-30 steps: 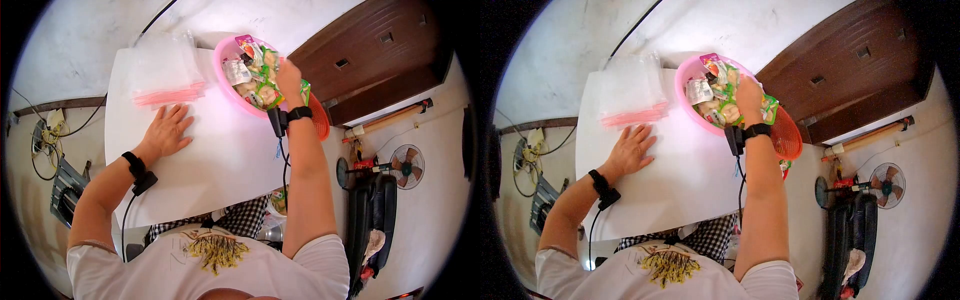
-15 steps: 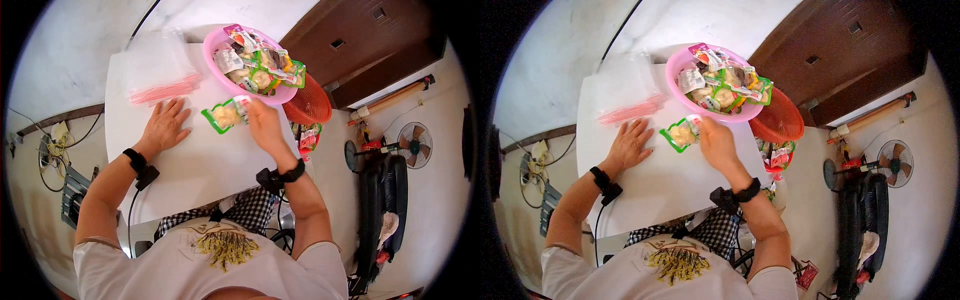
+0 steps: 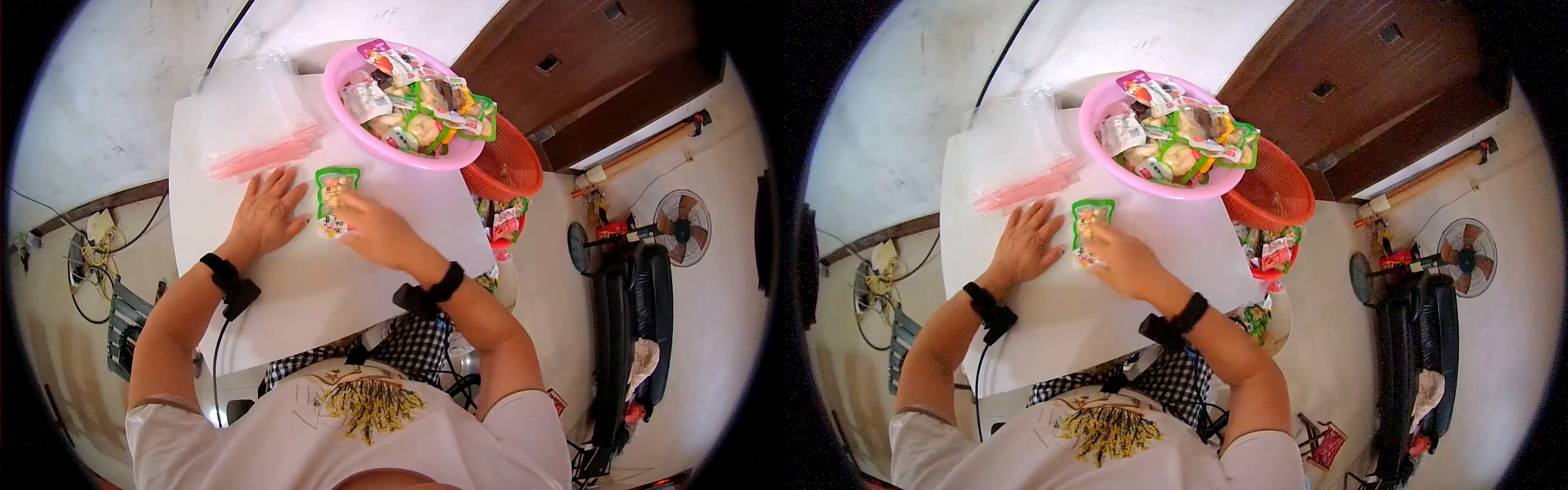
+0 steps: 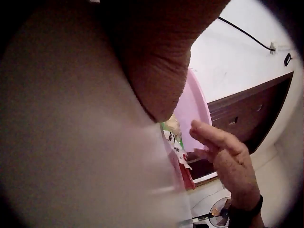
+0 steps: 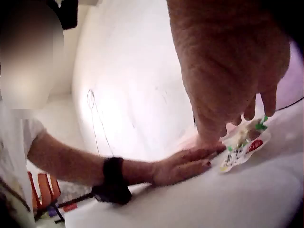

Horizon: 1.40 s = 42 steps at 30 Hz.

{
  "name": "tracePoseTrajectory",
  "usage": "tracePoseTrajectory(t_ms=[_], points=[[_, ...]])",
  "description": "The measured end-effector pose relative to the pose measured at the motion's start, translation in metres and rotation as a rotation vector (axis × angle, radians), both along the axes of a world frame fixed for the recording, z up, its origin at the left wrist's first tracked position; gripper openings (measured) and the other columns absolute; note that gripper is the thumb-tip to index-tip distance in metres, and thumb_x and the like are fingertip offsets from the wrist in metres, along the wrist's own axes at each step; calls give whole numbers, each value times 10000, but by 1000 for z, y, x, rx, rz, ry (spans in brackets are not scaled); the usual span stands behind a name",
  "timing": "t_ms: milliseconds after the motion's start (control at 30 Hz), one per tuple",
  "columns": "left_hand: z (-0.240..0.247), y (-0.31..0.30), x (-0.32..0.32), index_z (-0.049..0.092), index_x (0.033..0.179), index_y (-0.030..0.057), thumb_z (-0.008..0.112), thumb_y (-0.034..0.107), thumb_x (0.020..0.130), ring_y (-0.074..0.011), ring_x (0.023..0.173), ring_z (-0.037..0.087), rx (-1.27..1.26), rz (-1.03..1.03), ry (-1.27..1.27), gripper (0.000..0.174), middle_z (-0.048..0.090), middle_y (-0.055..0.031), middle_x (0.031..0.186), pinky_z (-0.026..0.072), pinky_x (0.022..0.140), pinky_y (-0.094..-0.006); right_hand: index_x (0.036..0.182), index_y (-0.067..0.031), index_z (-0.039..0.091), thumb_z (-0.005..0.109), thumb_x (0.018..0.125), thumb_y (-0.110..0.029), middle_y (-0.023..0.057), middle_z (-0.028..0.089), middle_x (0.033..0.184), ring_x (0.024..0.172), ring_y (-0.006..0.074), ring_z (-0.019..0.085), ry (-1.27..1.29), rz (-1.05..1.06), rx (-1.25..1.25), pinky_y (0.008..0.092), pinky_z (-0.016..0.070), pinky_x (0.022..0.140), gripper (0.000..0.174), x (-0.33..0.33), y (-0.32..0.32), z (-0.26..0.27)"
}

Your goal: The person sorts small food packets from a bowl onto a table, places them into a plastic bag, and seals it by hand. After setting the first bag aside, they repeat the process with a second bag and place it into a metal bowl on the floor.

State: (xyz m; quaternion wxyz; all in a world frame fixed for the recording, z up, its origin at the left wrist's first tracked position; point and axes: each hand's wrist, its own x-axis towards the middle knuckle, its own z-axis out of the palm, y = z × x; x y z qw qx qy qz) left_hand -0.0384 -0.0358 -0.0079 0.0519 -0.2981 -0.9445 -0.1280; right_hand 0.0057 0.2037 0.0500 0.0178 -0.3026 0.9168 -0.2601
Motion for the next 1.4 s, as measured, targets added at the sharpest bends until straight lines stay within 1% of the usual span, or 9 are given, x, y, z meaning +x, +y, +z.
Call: tracePoseTrajectory(t_ms=[100, 167, 333, 533, 633, 733, 1033, 1133, 1400], points=[[1, 1, -1, 496, 1351, 98, 602, 369, 856, -316, 1393, 294, 4, 3, -12, 574, 362, -148, 1486, 207, 1142, -517, 998, -34, 612, 651, 801, -172, 211, 591, 1092, 1072, 393, 543, 118, -148, -16, 462, 461, 900, 243, -30, 34, 17], [0, 1, -2, 496, 1352, 100, 602, 369, 854, -316, 1394, 293, 4, 5, -19, 576, 364, -147, 1484, 204, 1143, -516, 983, -32, 614, 643, 803, -164, 221, 592, 1082, 1066, 390, 547, 438, -261, 10, 469, 459, 897, 226, -56, 61, 33], [1, 0, -2, 494, 1355, 102, 606, 372, 850, -321, 1393, 292, 12, 7, -32, 583, 364, -150, 1483, 204, 1142, -518, 923, -37, 585, 658, 783, -135, 223, 605, 1092, 1095, 379, 551, 747, -447, 393, 472, 462, 901, 185, -115, 129, 28], [-1, -3, -1, 505, 1344, 109, 556, 419, 877, -303, 1390, 294, 21, 2, -7, 562, 377, -144, 1470, 214, 1136, -513, 1008, -56, 570, 667, 798, -153, 190, 635, 1082, 1038, 358, 614, 272, -721, 508, 458, 508, 823, 251, -146, 130, 52], [1, -3, -1, 508, 1339, 110, 563, 412, 876, -301, 1390, 290, 31, 1, -14, 556, 378, -143, 1467, 222, 1131, -516, 1126, -40, 539, 655, 812, -146, 188, 641, 1018, 977, 380, 616, 350, -611, 618, 478, 495, 815, 351, -159, 143, 47], [2, -4, -1, 510, 1336, 109, 566, 410, 875, -299, 1389, 290, 28, 4, -18, 553, 376, -142, 1468, 228, 1127, -518, 1023, -80, 585, 677, 805, -186, 139, 660, 1043, 968, 350, 643, 194, -727, 812, 463, 517, 794, 259, -177, 143, 57], [0, -3, -1, 515, 1332, 103, 571, 400, 868, -299, 1376, 312, 27, -1, 20, 554, 393, -147, 1457, 245, 1114, -509, 1076, -108, 614, 639, 809, -140, 160, 601, 1119, 1008, 360, 592, 716, -367, 522, 452, 492, 850, 269, -166, 140, 37], [-1, -4, -2, 504, 1335, 97, 590, 382, 857, -314, 1373, 320, 36, -9, 26, 563, 384, -156, 1464, 244, 1116, -520, 1089, -126, 611, 629, 810, -117, 140, 598, 1107, 1033, 358, 584, 387, -527, 553, 448, 479, 870, 280, -177, 140, 43], [-3, -2, -3, 516, 1334, 107, 565, 398, 876, -295, 1380, 310, 4, 10, 16, 545, 384, -142, 1471, 243, 1118, -504, 997, -141, 600, 630, 791, -103, 103, 593, 1026, 1015, 321, 572, 523, -458, 648, 433, 502, 816, 211, -167, 143, 58]])
